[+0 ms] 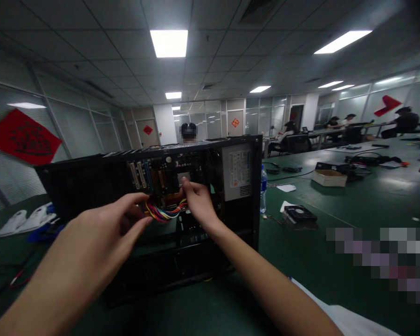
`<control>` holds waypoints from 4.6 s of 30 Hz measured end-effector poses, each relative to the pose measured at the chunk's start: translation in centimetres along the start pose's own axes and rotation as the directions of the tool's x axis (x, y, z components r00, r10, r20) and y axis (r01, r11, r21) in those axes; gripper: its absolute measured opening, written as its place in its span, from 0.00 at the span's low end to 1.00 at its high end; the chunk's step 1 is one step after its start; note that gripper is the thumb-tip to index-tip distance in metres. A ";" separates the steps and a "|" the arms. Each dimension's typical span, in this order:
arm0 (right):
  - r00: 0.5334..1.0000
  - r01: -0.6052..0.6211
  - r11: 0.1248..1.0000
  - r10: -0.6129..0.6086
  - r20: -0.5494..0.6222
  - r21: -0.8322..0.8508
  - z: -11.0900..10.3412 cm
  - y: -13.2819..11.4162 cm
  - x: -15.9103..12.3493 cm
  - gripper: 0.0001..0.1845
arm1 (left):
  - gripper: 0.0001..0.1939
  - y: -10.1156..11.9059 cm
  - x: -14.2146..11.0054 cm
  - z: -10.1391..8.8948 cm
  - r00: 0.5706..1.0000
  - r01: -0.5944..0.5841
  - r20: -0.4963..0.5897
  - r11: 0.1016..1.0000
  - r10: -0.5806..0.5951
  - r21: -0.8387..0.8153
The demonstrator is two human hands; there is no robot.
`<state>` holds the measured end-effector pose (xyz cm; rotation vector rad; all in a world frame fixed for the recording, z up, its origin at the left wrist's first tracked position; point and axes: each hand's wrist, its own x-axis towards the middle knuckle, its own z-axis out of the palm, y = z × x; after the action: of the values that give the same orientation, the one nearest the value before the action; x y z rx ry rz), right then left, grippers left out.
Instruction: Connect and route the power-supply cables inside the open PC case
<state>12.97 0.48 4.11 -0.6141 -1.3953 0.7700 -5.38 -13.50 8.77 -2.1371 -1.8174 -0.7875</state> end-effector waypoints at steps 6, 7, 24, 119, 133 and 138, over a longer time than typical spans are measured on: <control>0.999 -0.021 0.995 0.025 -0.040 0.093 0.0 -0.6 -0.2 0.29 | 0.20 2.4 4.7 1.2 0.996 -0.081 0.048 0.990 0.076 0.115; 0.998 -0.022 0.994 0.027 -0.050 0.111 0.1 -0.7 -0.3 0.29 | 0.19 2.1 4.8 1.6 0.995 -0.082 0.061 0.991 0.076 0.108; 0.765 0.614 0.621 -0.317 0.560 -0.487 -2.8 -2.0 0.4 0.20 | 0.18 2.4 6.5 6.0 0.950 -0.248 -0.258 0.925 0.174 -0.289; 0.827 0.276 0.284 0.417 0.378 -0.918 -2.8 1.0 0.2 0.18 | 0.17 0.2 7.7 12.6 0.947 0.099 0.315 0.990 -0.063 -0.098; 0.825 0.298 0.294 0.399 0.400 -0.908 -2.8 1.3 0.1 0.18 | 0.17 0.1 7.6 12.6 0.945 0.093 0.318 0.995 -0.075 -0.042; 0.820 0.330 0.307 0.375 0.432 -0.893 -2.9 1.2 0.1 0.18 | 0.15 0.5 7.6 12.9 0.943 0.123 0.313 0.992 -0.111 -0.020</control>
<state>15.71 1.48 2.98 -1.4341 -2.4647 -0.0465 -0.98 -0.82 2.18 -2.3036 -2.1156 -0.5353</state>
